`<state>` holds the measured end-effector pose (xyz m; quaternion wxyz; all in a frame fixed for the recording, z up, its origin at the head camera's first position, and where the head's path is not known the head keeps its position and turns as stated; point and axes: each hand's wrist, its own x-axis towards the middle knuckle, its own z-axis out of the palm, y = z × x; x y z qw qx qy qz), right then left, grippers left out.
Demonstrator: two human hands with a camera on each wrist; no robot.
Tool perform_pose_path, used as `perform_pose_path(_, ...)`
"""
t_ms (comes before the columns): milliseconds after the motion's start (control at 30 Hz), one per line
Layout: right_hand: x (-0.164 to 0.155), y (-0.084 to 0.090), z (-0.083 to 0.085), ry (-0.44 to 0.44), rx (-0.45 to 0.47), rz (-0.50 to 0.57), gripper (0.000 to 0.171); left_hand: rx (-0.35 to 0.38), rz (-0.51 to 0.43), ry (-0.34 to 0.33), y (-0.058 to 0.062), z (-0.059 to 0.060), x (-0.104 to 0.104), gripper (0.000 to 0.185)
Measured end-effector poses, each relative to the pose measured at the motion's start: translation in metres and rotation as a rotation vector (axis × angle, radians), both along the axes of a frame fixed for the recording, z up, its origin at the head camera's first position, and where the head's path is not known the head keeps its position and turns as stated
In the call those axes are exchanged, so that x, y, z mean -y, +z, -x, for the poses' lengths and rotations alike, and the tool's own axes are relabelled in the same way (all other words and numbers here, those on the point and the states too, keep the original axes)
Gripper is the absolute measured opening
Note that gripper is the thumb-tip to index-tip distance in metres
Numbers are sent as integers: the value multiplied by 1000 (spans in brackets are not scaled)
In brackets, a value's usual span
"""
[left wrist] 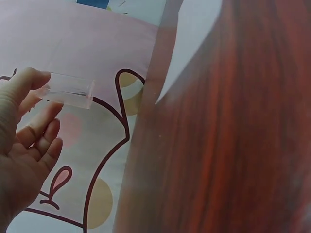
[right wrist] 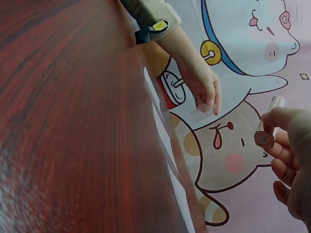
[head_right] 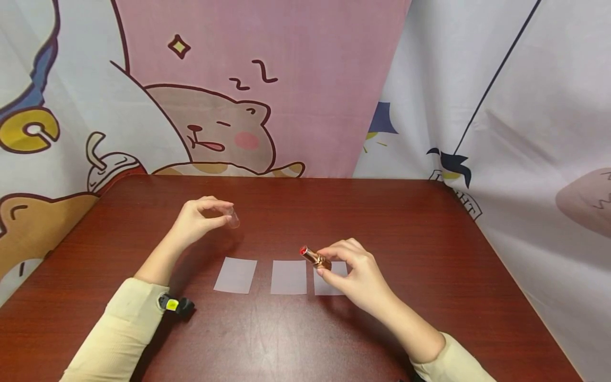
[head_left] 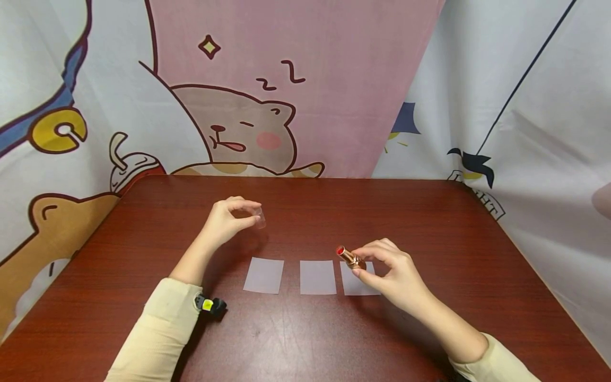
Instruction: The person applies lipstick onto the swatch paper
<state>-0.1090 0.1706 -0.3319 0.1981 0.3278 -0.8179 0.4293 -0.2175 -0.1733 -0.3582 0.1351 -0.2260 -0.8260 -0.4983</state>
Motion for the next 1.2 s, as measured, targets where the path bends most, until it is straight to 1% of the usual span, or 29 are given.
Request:
perform_pose_path(100, 0, 0, 0, 0, 0, 2, 33, 4, 18, -7, -16, 12, 5, 27)
perform_pose_path(200, 0, 0, 0, 1, 1, 6, 33, 17, 39, -12, -18, 13, 6, 27)
perform_pose_path(367, 0, 1, 0, 6, -1, 10, 33, 47, 46, -28, -22, 13, 5, 27)
perform_pose_path(400, 0, 0, 0, 8, -3, 10, 33, 51, 47, -34, -22, 13, 5, 28)
perform_pose_path(433, 0, 0, 0, 9, -6, 10, 33, 54, 51, -43, -19, 10, 3, 27)
perform_pose_path(633, 0, -1, 0, 13, -9, 9, 32, 90, 75, -76, 3, -9, -4, 25)
perform_pose_path(767, 0, -1, 0, 10, -2, 9, 32, 121, 82, -85, 6, -11, -5, 25)
perform_pose_path(800, 0, -2, 0, 10, -1, 8, 32, 126, 84, -86, 5, -10, -5, 25)
perform_pose_path(867, 0, -2, 0, 9, 2, 6, 32, 138, 84, -92, 2, -9, -4, 25)
perform_pose_path(900, 0, -3, 0, 9, 4, 5, 32, 146, 81, -92, -1, -6, -3, 26)
perform_pose_path(1100, 0, -3, 1, 14, 3, 10, 32, 174, 81, -83, -29, 14, 7, 29)
perform_pose_path(1200, 1, -4, 1, 19, -3, 14, 32, 181, 92, -82, -35, 17, 9, 29)
